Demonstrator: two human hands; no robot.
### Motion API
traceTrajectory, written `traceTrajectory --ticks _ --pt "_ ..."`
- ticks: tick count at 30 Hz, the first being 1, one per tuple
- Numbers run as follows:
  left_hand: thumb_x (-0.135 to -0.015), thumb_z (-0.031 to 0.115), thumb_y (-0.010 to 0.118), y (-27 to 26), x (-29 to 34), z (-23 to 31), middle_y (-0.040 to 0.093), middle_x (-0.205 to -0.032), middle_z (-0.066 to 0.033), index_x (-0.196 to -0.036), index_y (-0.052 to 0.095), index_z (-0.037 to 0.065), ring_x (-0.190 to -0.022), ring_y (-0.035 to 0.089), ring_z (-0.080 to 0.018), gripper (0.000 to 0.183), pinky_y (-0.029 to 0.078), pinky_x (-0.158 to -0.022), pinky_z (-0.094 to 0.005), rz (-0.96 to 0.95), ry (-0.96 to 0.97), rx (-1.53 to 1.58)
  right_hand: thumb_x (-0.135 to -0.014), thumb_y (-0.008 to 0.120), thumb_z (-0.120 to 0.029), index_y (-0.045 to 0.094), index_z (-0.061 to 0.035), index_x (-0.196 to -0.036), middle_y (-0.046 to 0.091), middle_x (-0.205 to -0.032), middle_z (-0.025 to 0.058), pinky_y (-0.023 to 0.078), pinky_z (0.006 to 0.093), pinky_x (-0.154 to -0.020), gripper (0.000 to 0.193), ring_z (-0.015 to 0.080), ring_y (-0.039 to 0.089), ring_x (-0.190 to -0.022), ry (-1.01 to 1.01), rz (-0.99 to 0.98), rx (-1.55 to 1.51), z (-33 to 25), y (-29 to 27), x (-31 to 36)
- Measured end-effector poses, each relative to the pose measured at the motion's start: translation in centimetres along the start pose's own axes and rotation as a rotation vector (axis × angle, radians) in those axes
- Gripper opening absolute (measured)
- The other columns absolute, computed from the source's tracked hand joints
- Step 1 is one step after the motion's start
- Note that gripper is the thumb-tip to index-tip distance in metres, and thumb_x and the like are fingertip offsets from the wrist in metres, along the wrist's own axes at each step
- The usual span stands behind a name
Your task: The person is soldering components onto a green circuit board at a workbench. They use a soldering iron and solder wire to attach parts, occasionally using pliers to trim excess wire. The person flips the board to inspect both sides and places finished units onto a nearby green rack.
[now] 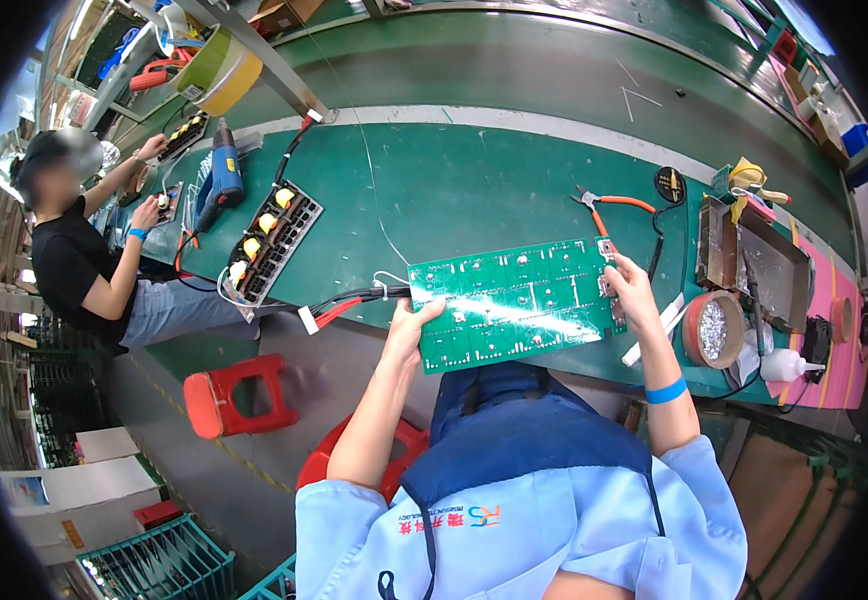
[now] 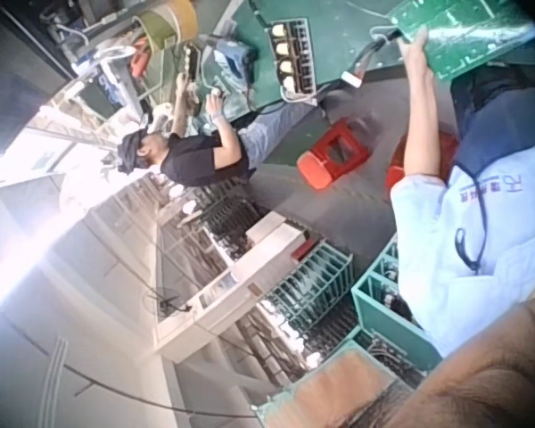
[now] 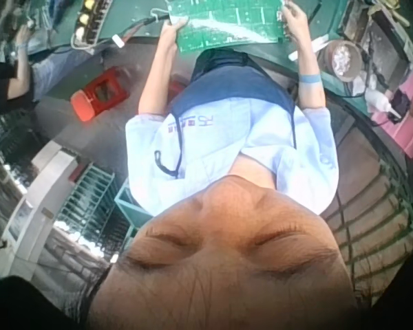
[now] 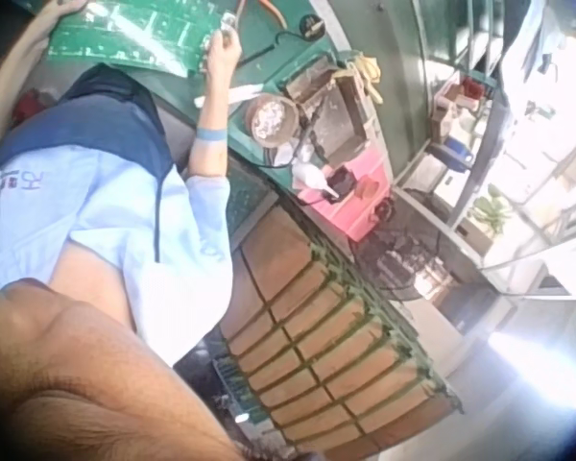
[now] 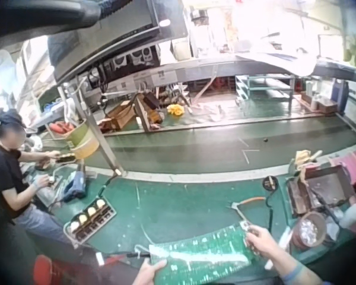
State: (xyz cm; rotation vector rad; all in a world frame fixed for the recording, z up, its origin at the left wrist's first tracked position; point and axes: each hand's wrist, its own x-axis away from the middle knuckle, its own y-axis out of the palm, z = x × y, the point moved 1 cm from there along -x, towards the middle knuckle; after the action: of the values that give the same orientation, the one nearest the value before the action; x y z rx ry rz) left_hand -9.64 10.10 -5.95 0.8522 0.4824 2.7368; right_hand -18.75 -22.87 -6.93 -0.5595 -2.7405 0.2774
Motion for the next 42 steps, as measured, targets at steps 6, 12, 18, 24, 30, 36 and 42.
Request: traceTrajectory --ticks 6,12,18,24,30,36,42 --pt "-0.074 0.009 0.066 2.1 0.0 0.8 0.054 -0.105 -0.0135 -0.116 0.039 -0.002 -0.091 0.058 -0.0202 0.051 0.050 -0.078 -0.0333 0.023 0.052 -0.047 -0.070 0.061 -0.005 0.057 -0.0063 -0.105 0.051 -0.107 0.0157 0.038 0.0399 -0.087 0.036 0.0325 0.047 -0.103 -0.674 0.116 0.472 -6.0 6.1 2.5" --pt "-0.073 0.006 0.067 1.7 -0.5 1.1 0.052 -0.107 -0.0134 -0.121 0.032 0.002 -0.094 0.057 -0.0197 0.060 0.049 -0.078 -0.0314 -0.021 0.039 -0.044 -0.069 0.060 -0.009 0.059 -0.0108 -0.104 0.049 -0.116 0.0176 0.034 0.0464 -0.092 0.034 0.0340 0.043 -0.111 -0.924 -0.064 0.707 -8.3 12.9 3.2" --pt "-0.073 0.005 0.066 2.0 -0.7 1.9 0.054 -0.105 -0.0144 -0.122 0.031 0.002 -0.091 0.058 -0.0202 0.060 0.050 -0.076 -0.0304 -0.031 0.001 -0.009 -0.070 0.058 -0.011 0.060 -0.0111 -0.103 0.048 -0.117 0.0175 0.033 0.0473 -0.093 0.033 0.0335 0.042 -0.112 -0.953 -0.109 0.773 -7.6 13.5 3.0" --pt "-0.074 0.004 0.066 1.0 -1.6 1.8 0.054 -0.103 -0.0142 -0.124 0.030 0.002 -0.088 0.059 -0.0200 0.062 0.051 -0.074 -0.0307 -0.024 -0.039 -0.095 -0.070 0.063 -0.014 0.060 -0.0104 -0.101 0.048 -0.118 0.0165 0.033 0.0475 -0.094 0.031 0.0332 0.041 -0.113 -0.903 -0.128 0.743 -7.3 12.9 3.5" --pt "-0.074 0.005 0.066 0.9 -2.3 2.0 0.054 -0.104 -0.0133 -0.124 0.029 0.002 -0.089 0.058 -0.0194 0.062 0.050 -0.075 -0.0308 -0.050 -0.084 -0.104 -0.065 0.069 -0.015 0.059 -0.0106 -0.101 0.047 -0.118 0.0153 0.033 0.0474 -0.093 0.037 0.0321 0.041 -0.113 -0.835 -0.120 0.712 -6.9 12.4 4.2" --pt "-0.075 0.005 0.065 0.7 -3.2 2.6 0.052 -0.107 -0.0132 -0.121 0.032 0.002 -0.092 0.057 -0.0201 0.057 0.050 -0.076 -0.0318 -0.050 -0.165 -0.052 -0.061 0.071 -0.012 0.060 -0.0106 -0.097 0.047 -0.119 0.0140 0.035 0.0459 -0.092 0.037 0.0326 0.042 -0.112 -0.818 -0.065 0.660 -7.0 12.9 4.2" --pt "-0.075 0.005 0.065 0.7 -4.6 3.0 0.051 -0.108 -0.0143 -0.119 0.034 0.002 -0.092 0.057 -0.0211 0.054 0.051 -0.075 -0.0330 -0.089 -0.167 -0.066 -0.067 0.068 -0.017 0.056 -0.0085 -0.107 0.044 -0.121 0.0164 0.031 0.0481 -0.094 0.042 0.0345 0.039 -0.114 -0.664 0.088 0.702 -6.9 11.0 1.9"
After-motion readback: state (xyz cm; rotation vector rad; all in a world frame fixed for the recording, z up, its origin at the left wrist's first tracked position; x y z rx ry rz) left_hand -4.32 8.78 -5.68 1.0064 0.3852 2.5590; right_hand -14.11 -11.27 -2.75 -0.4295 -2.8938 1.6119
